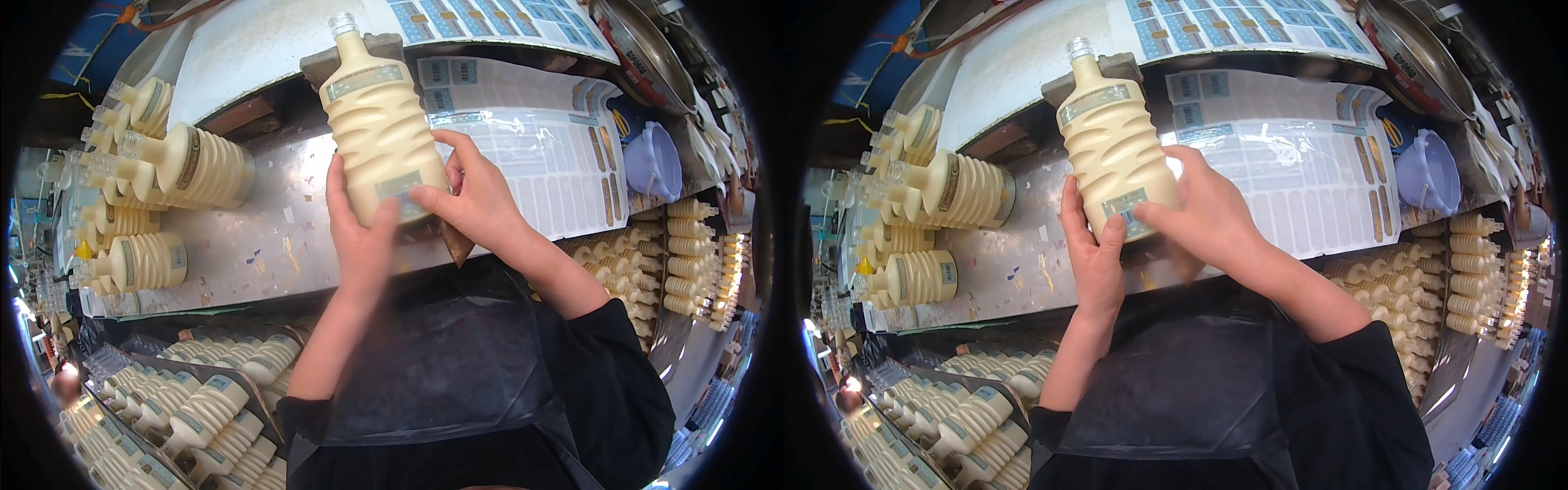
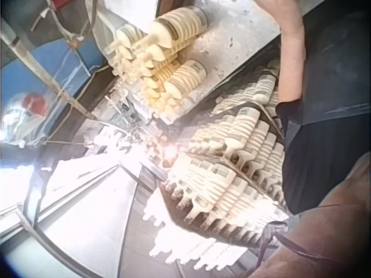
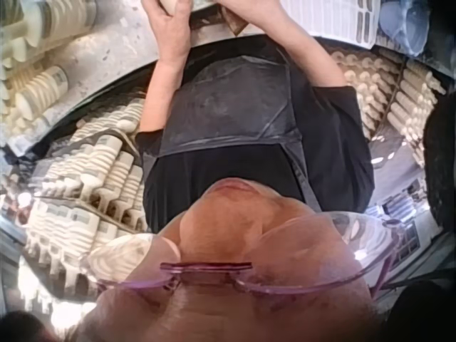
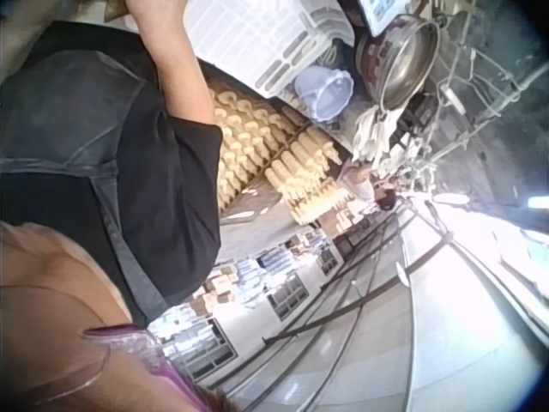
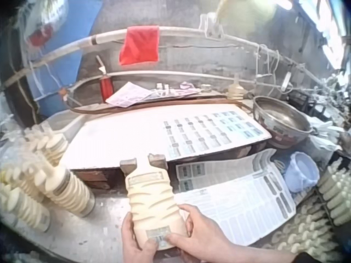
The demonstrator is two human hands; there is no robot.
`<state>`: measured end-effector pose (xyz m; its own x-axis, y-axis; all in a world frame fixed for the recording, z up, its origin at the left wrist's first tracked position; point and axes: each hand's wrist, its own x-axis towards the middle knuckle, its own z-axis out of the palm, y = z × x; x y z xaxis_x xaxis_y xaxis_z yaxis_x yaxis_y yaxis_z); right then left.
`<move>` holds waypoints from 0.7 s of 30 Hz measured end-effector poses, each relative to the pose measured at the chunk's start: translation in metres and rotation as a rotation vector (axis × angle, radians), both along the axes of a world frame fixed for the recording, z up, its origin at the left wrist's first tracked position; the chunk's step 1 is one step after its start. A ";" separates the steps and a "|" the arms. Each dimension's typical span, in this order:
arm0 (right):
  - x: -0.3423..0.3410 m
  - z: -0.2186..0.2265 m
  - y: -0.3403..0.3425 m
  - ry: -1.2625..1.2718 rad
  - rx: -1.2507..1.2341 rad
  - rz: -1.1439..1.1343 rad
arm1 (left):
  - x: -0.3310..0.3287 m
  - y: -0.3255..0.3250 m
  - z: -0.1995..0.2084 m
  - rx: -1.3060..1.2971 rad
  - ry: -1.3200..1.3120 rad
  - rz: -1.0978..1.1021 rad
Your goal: The person applies adhesive labels to cream-colored plastic bottles. They peel each label from a sheet, wrap it around the bottle, and smooth it into place, repeating the process for multiple bottles.
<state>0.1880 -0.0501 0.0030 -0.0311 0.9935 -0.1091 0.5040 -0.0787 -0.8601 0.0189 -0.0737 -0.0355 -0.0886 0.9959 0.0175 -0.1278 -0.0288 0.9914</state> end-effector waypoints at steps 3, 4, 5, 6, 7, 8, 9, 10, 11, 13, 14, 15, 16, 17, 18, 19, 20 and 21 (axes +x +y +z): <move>-0.001 0.001 0.000 0.007 -0.004 -0.009 | -0.001 0.001 -0.001 0.007 0.010 0.004; -0.001 0.001 0.000 0.011 -0.007 -0.013 | -0.001 0.001 -0.001 0.006 0.009 0.006; -0.001 0.002 0.000 0.010 -0.014 -0.017 | -0.001 0.001 -0.001 0.004 0.008 0.007; -0.002 0.002 0.000 0.009 -0.021 -0.020 | -0.001 0.001 -0.001 0.003 0.000 0.006; -0.002 0.002 0.000 0.009 -0.028 -0.024 | -0.001 0.001 -0.001 0.001 -0.008 0.005; -0.002 0.003 0.000 0.011 -0.029 -0.024 | -0.001 0.001 -0.001 -0.001 -0.016 0.004; -0.003 0.003 0.000 0.013 -0.030 -0.024 | -0.001 0.001 -0.001 -0.002 -0.025 0.003; -0.003 0.003 0.000 0.015 -0.032 -0.025 | -0.001 0.001 -0.001 -0.004 -0.033 0.002; -0.003 0.003 0.000 0.015 -0.026 -0.026 | -0.001 0.000 -0.001 -0.005 -0.041 0.001; -0.003 0.001 0.000 0.016 -0.016 -0.029 | -0.001 0.001 -0.002 -0.005 -0.060 -0.001; -0.003 0.000 0.000 0.019 -0.012 -0.029 | -0.001 0.001 -0.003 -0.005 -0.070 -0.003; -0.003 0.000 0.000 0.022 -0.008 -0.028 | -0.001 0.001 -0.003 -0.005 -0.071 -0.003; -0.003 0.000 0.000 0.026 -0.004 -0.028 | -0.001 0.001 -0.003 -0.004 -0.072 -0.002; -0.003 0.000 0.000 0.025 -0.006 -0.029 | -0.001 0.001 -0.003 -0.004 -0.073 -0.002; -0.004 -0.001 0.000 0.022 -0.008 -0.030 | -0.001 0.001 -0.003 -0.005 -0.071 -0.001; -0.004 -0.001 0.000 0.020 -0.010 -0.032 | -0.001 0.001 -0.003 -0.006 -0.070 0.000; -0.003 -0.001 -0.001 0.017 -0.007 -0.031 | -0.001 0.001 -0.003 -0.007 -0.069 0.002; -0.003 -0.002 -0.001 0.017 -0.005 -0.030 | -0.002 0.001 -0.003 -0.010 -0.062 0.003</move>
